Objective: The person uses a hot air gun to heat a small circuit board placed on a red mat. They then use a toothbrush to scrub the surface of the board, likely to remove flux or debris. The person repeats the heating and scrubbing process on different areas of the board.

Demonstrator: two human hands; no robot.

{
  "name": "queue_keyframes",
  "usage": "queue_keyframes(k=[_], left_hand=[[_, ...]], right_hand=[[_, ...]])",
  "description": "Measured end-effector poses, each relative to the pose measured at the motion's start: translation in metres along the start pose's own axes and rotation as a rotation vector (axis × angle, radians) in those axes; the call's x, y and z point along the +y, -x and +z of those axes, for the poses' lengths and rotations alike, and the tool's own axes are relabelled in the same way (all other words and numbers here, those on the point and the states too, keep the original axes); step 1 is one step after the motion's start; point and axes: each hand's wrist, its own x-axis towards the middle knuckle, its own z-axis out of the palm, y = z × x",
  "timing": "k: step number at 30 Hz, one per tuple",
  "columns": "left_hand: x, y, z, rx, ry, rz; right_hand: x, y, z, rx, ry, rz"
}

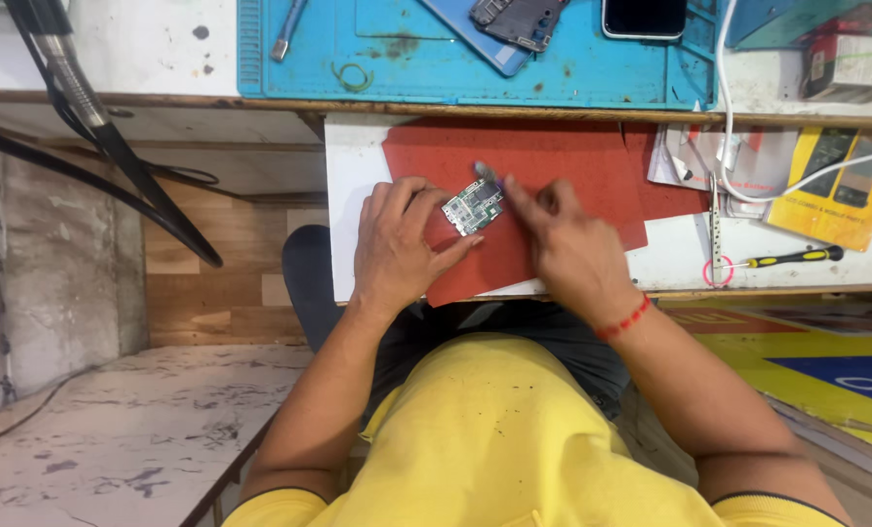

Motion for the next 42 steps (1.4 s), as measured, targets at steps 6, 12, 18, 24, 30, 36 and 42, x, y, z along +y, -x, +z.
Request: queue_keyframes(k=[6,12,18,24,30,36,42], left_hand=[[0.003,0.0,-0.005,-0.02,0.007,-0.025],[0.005,-0.003,-0.007,-0.017,0.004,-0.018],[0.003,0.0,-0.007,-0.011,-0.008,0.001],[0.006,-0.002,-0.008,-0.037,-0.011,-0.031],[0.006,0.0,-0.004,0.012,-0.021,0.001],[0.004,0.0,-0.004,0.012,0.006,-0.019],[0.002,0.0,-0.004,0.008,0.03,-0.034]], right_hand=[[0.001,0.012,-0.002,0.062,-0.069,-0.053],[-0.011,0.011,-0.009,-0.024,-0.018,-0.059],[-0.012,0.015,-0.005,-0.083,-0.008,-0.144],[-0.008,0.014,0.001,-0.068,-0.06,-0.23],[-0.008,0.004,-0.009,-0.146,0.017,-0.147],[-0.003,-0.002,-0.007,-0.019,-0.015,-0.018],[0.0,-0.005,-0.003,-0.02,0.035,0.028]])
